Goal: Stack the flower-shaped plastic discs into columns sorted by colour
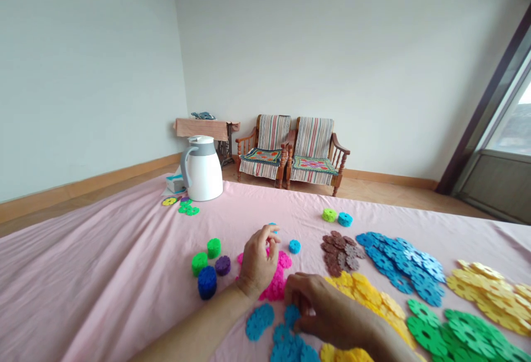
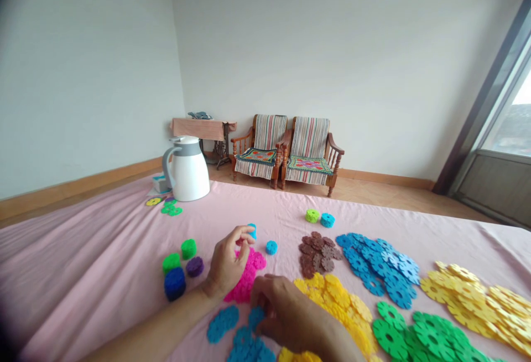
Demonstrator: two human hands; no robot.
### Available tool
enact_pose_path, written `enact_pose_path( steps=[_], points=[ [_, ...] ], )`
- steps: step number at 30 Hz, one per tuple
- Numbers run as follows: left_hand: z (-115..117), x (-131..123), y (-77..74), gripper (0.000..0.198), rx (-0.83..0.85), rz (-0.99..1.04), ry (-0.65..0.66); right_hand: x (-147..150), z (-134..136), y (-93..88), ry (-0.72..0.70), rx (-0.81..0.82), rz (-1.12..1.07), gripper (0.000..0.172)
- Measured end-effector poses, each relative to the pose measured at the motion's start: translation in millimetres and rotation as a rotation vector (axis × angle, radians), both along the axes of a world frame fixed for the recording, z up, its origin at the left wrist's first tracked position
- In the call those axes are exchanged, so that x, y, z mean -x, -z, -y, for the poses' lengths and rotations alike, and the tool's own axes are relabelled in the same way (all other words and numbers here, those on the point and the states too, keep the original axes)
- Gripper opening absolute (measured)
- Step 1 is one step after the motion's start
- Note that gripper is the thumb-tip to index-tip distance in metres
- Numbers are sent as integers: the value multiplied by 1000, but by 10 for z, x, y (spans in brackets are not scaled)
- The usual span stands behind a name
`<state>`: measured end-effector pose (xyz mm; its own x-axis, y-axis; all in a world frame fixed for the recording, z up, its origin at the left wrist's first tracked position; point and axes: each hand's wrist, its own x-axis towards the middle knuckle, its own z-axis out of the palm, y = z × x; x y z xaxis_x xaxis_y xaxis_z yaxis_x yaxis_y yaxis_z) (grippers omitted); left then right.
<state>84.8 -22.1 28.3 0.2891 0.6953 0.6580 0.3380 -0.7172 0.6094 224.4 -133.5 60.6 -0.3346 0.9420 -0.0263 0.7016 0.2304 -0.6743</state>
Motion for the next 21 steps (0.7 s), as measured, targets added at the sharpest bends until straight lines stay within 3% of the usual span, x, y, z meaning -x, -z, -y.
enact_pose_path(
  steps=[4,7,10,13,21],
  points=[
    [36,-1,-13,25,-26,-27,65,-100,-112,133,85,60,-178,13],
    [92,-5,-60,19,-49,-80,169,-198,-236,226,318,-32,-338,4],
    [148,-14,-98,16,-49,-188,291,-267,-328,261,489,-40,-522,14],
    [177,-30,-95,31,-51,-259,359,-277,-353,240,524,-6,-642,24],
    [193,-51,-46,30,-44,-257,343,-262,-374,290,511,18,-663,29]
  ],
)
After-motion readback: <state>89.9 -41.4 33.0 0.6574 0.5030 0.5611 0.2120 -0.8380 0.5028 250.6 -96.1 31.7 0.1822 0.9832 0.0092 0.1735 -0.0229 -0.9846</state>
